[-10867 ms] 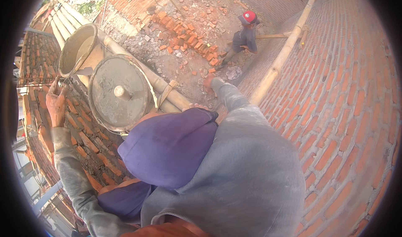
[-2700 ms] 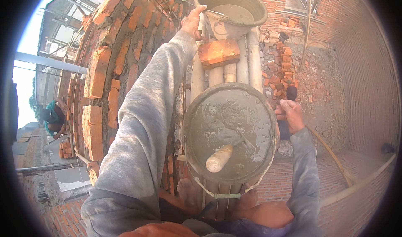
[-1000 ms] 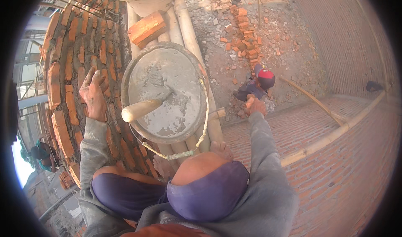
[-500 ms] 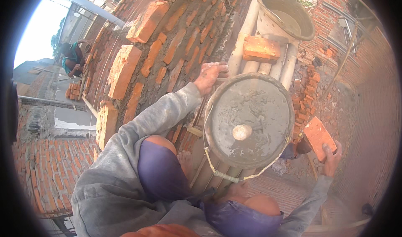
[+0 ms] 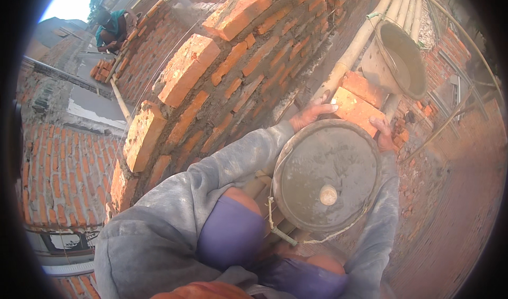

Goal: The person scoops mortar from a bucket using a trowel and applies it to red bricks on a bamboo scaffold. They place bricks onto the mortar, tap them into position, and scrape off excess mortar while building a brick wall.

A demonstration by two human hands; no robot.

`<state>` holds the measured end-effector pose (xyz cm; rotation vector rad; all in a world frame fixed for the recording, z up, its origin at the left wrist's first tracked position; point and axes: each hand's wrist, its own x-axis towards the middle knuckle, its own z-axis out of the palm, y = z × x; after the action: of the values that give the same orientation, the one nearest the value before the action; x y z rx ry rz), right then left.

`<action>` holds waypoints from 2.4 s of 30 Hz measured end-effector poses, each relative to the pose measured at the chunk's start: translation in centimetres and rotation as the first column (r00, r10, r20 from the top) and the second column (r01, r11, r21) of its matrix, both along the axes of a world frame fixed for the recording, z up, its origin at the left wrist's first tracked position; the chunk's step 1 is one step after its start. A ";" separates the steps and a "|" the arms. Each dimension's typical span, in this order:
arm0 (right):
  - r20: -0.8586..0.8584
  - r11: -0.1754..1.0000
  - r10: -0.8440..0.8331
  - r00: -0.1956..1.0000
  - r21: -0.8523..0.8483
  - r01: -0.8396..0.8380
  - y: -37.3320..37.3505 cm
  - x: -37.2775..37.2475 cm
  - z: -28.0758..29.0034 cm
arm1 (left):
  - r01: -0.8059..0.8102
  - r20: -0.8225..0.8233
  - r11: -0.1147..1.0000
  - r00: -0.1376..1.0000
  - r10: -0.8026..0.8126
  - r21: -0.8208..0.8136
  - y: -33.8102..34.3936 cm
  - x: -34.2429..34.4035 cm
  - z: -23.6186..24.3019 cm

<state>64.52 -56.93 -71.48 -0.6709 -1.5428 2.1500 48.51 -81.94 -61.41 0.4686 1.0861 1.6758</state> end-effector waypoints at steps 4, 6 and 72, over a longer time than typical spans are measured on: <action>0.073 0.975 0.216 0.974 -0.059 -0.212 -2.9 -3.0 1.3 | -0.164 -0.068 0.977 0.985 0.156 -0.135 -0.3 -0.4 -1.3; 0.163 0.980 0.190 0.968 -0.099 -0.175 -4.5 -3.5 3.3 | -0.298 -0.243 0.920 0.941 0.237 -0.255 -0.2 -1.1 -2.4; 0.967 0.973 -0.229 0.107 0.226 0.040 -20.3 34.1 -14.0 | -0.330 -0.900 0.943 0.393 0.187 0.052 -1.4 7.0 17.1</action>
<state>98.63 -77.27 -85.48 -2.4806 -1.9811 1.2107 55.50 -83.33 -44.27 1.2631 2.1567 1.5637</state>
